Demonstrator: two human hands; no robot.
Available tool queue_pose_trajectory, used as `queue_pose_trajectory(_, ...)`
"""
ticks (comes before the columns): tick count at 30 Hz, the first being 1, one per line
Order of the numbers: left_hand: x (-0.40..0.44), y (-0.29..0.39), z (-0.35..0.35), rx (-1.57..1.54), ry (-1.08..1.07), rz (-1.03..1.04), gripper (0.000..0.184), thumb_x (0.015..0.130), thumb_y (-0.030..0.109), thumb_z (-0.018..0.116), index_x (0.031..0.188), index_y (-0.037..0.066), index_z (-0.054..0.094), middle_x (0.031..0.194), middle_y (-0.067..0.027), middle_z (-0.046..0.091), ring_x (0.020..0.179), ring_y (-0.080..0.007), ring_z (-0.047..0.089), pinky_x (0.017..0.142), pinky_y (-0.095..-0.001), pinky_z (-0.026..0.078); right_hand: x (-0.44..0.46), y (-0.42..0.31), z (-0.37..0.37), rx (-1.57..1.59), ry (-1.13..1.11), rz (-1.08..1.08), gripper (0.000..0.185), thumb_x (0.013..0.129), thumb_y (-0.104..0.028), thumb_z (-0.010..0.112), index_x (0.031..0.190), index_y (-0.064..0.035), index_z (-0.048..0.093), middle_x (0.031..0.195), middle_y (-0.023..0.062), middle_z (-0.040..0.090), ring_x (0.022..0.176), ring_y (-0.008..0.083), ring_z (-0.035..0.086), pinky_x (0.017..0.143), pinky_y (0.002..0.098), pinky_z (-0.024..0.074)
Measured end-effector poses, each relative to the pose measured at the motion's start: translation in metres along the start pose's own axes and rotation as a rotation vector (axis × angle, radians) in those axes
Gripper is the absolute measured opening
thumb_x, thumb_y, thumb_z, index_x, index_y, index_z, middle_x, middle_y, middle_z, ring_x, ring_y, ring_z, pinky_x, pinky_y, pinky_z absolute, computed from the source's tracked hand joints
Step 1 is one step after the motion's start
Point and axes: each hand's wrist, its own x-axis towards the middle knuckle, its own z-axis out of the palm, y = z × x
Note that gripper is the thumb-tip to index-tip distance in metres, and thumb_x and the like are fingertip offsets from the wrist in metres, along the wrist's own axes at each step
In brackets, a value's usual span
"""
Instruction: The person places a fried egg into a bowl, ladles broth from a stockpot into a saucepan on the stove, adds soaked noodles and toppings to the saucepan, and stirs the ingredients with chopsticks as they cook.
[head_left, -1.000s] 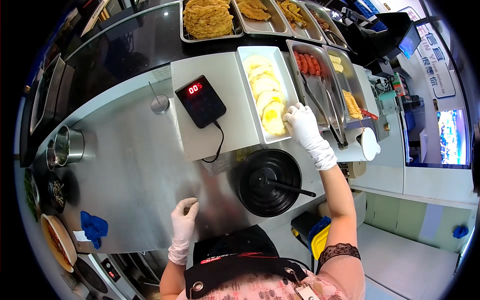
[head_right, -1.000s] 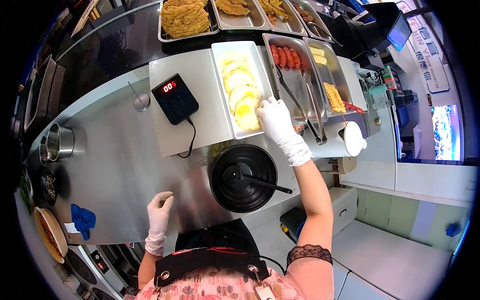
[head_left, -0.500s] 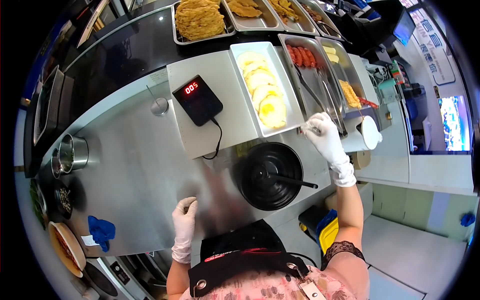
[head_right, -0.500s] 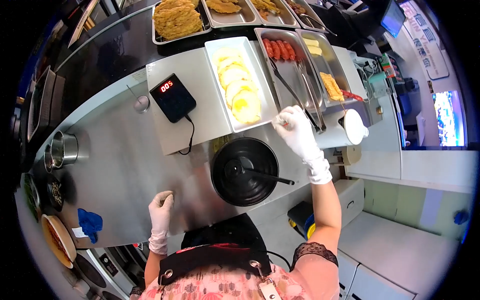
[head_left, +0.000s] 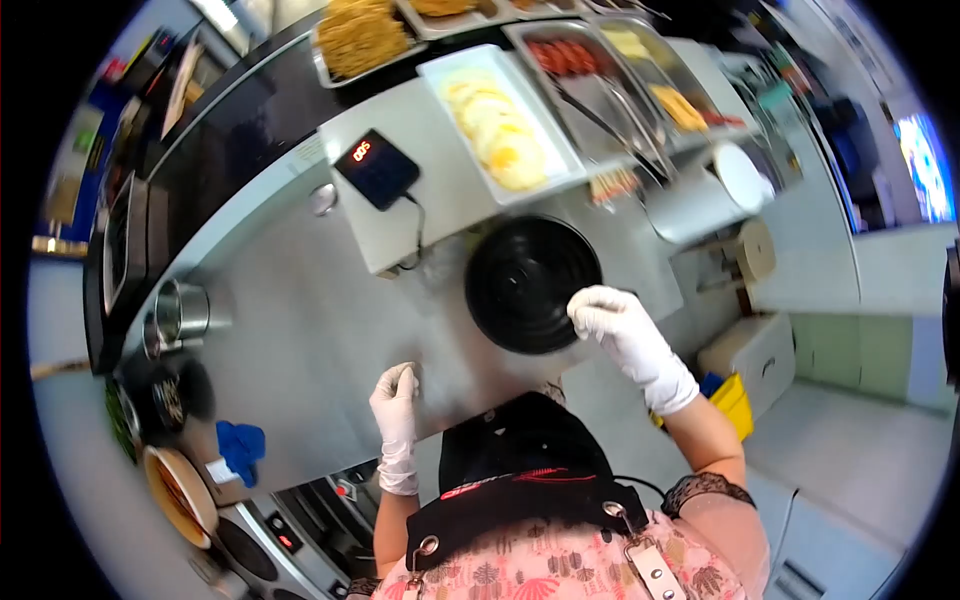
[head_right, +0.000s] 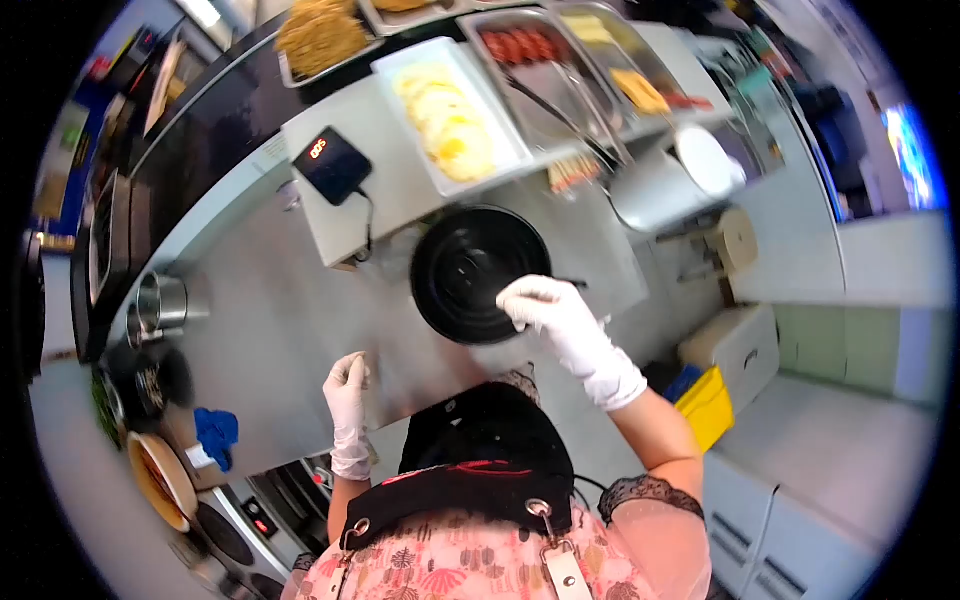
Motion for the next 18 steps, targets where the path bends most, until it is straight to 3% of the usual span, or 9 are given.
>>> queue_pose_trajectory(3,-0.006,-0.045,0.009,0.051,-0.063,0.016,0.015,0.090,0.011,0.059,0.097,-0.001,0.065,0.075,0.0009,0.059,0.064,-0.0042,0.049,0.059,-0.0187,0.041,-0.044,0.035,-0.041,-0.011,0.189,-0.023,0.013,0.082,-0.007,0.064,0.092,0.0003,0.065,0.082,0.0018,0.062,0.072,0.0088,0.053,0.067,0.0224,0.0424)
queue_pose_trajectory(4,-0.005,-0.066,0.011,0.086,-0.074,0.029,0.015,0.090,0.011,0.059,0.096,-0.001,0.065,0.075,0.0009,0.058,0.064,-0.0047,0.049,0.060,-0.0190,0.041,-0.061,0.063,-0.066,-0.112,0.257,-0.096,0.017,0.083,-0.016,0.066,0.094,-0.0033,0.068,0.081,-0.0008,0.062,0.070,0.0074,0.052,0.066,0.0209,0.0430)
queue_pose_trajectory(5,-0.006,-0.086,0.013,0.273,-0.095,0.118,0.015,0.090,0.011,0.059,0.093,-0.002,0.064,0.078,-0.0025,0.061,0.067,-0.0100,0.053,0.063,-0.0242,0.045,-0.083,0.087,-0.087,-0.042,0.381,-0.094,0.015,0.082,-0.016,0.067,0.091,-0.0037,0.069,0.078,-0.0012,0.062,0.068,0.0069,0.052,0.064,0.0224,0.0436)
queue_pose_trajectory(7,-0.010,-0.106,0.018,0.603,0.038,0.764,0.015,0.089,0.011,0.058,0.092,-0.003,0.064,0.084,-0.0068,0.065,0.074,-0.0157,0.058,0.070,-0.0304,0.048,-0.131,0.137,-0.128,0.018,0.662,-0.077,0.013,0.080,-0.015,0.068,0.087,-0.0042,0.069,0.073,-0.0021,0.060,0.065,0.0066,0.051,0.060,0.0238,0.0427)
queue_pose_trajectory(10,-0.016,-0.114,0.018,0.472,0.040,0.607,0.015,0.090,0.009,0.055,0.092,-0.002,0.065,0.089,-0.0130,0.066,0.082,-0.0223,0.062,0.077,-0.0339,0.049,-0.229,0.216,-0.177,0.104,1.073,-0.011,0.008,0.081,-0.015,0.067,0.086,-0.0093,0.068,0.072,-0.0043,0.057,0.064,0.0069,0.049,0.061,0.0240,0.0409)
queue_pose_trajectory(13,-0.014,-0.122,0.008,0.511,0.034,0.676,0.019,0.091,0.011,0.055,0.097,-0.004,0.064,0.092,-0.0140,0.065,0.083,-0.0236,0.062,0.077,-0.0338,0.049,-0.324,0.290,-0.210,0.205,1.431,0.067,0.006,0.078,-0.012,0.067,0.082,-0.0079,0.067,0.068,-0.0033,0.054,0.059,0.0088,0.044,0.054,0.0249,0.0375)
queue_pose_trajectory(15,-0.016,-0.121,0.010,0.501,0.022,0.626,0.020,0.091,0.012,0.055,0.098,-0.004,0.063,0.094,-0.0155,0.065,0.085,-0.0253,0.062,0.078,-0.0344,0.050,-0.389,0.357,-0.245,0.164,1.518,0.094,0.005,0.076,-0.009,0.069,0.078,-0.0072,0.065,0.065,-0.0027,0.053,0.054,0.0090,0.041,0.049,0.0243,0.0347)
queue_pose_trajectory(18,-0.019,-0.117,0.012,0.582,0.046,0.738,0.021,0.091,0.014,0.055,0.099,-0.004,0.064,0.095,-0.0166,0.066,0.087,-0.0278,0.063,0.080,-0.0356,0.050,-0.452,0.372,-0.250,0.137,1.690,0.111,0.005,0.075,-0.009,0.069,0.076,-0.0078,0.063,0.062,-0.0028,0.052,0.051,0.0084,0.040,0.047,0.0235,0.0332)
